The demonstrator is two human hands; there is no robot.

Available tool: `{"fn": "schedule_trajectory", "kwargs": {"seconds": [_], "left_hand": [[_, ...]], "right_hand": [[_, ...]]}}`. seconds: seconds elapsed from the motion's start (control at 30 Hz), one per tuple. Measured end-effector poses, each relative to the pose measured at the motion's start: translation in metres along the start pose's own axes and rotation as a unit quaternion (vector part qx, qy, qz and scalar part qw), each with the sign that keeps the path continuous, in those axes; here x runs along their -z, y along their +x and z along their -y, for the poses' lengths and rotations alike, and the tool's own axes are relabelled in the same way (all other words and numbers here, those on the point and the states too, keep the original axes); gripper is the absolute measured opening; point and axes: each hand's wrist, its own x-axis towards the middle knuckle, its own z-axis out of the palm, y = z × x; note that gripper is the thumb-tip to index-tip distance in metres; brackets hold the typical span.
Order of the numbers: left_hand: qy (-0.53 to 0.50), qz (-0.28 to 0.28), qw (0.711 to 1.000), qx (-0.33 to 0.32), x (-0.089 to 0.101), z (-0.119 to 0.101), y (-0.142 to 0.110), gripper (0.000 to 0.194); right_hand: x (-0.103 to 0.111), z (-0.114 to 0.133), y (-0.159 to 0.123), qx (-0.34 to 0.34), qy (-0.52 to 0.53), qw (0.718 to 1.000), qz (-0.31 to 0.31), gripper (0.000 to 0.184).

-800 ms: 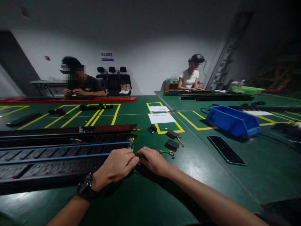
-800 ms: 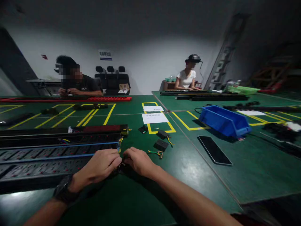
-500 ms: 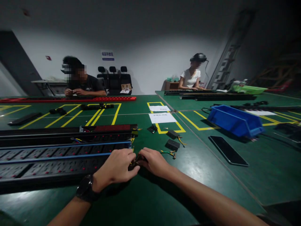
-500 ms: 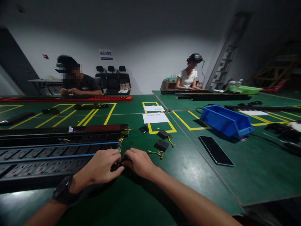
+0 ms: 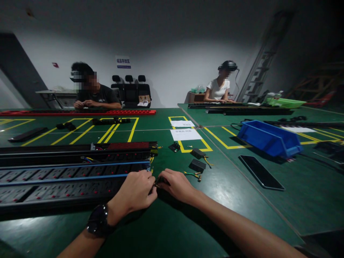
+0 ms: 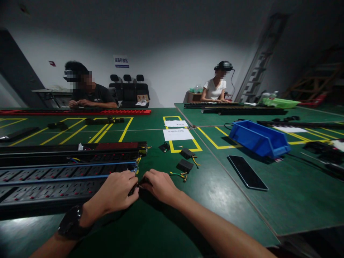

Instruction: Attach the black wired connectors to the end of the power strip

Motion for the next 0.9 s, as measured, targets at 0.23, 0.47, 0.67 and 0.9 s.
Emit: {"fn": "schedule_trajectory", "kwargs": {"seconds": [0.23, 0.47, 0.67, 0.9], "left_hand": [[-0.002, 0.015, 1.000, -0.022, -0.0031, 0.0011, 0.0022, 0.016], [0.002, 0.016, 0.999, -0.035, -0.0063, 0.0028, 0.0022, 0.016], [0.000, 0.005, 0.999, -0.034, -0.0066, 0.0024, 0.0014, 0.016], [-0.003, 0.011, 1.000, -0.027, -0.0037, 0.0014, 0.0018, 0.017]], "right_hand": [[-0.0029, -0.0015, -0.0013, -0.002, 0.002, 1.000, -0.003, 0.007], [-0.0048, -0.0024, -0.0014, -0.006, 0.018, 1.000, -0.005, 0.007], [-0.0056, -0.0032, -0.0010, -0.008, 0.017, 1.000, -0.005, 0.008], [-0.0021, 0.0002, -0.0006, -0.010, 0.012, 1.000, -0.001, 0.009]]}}
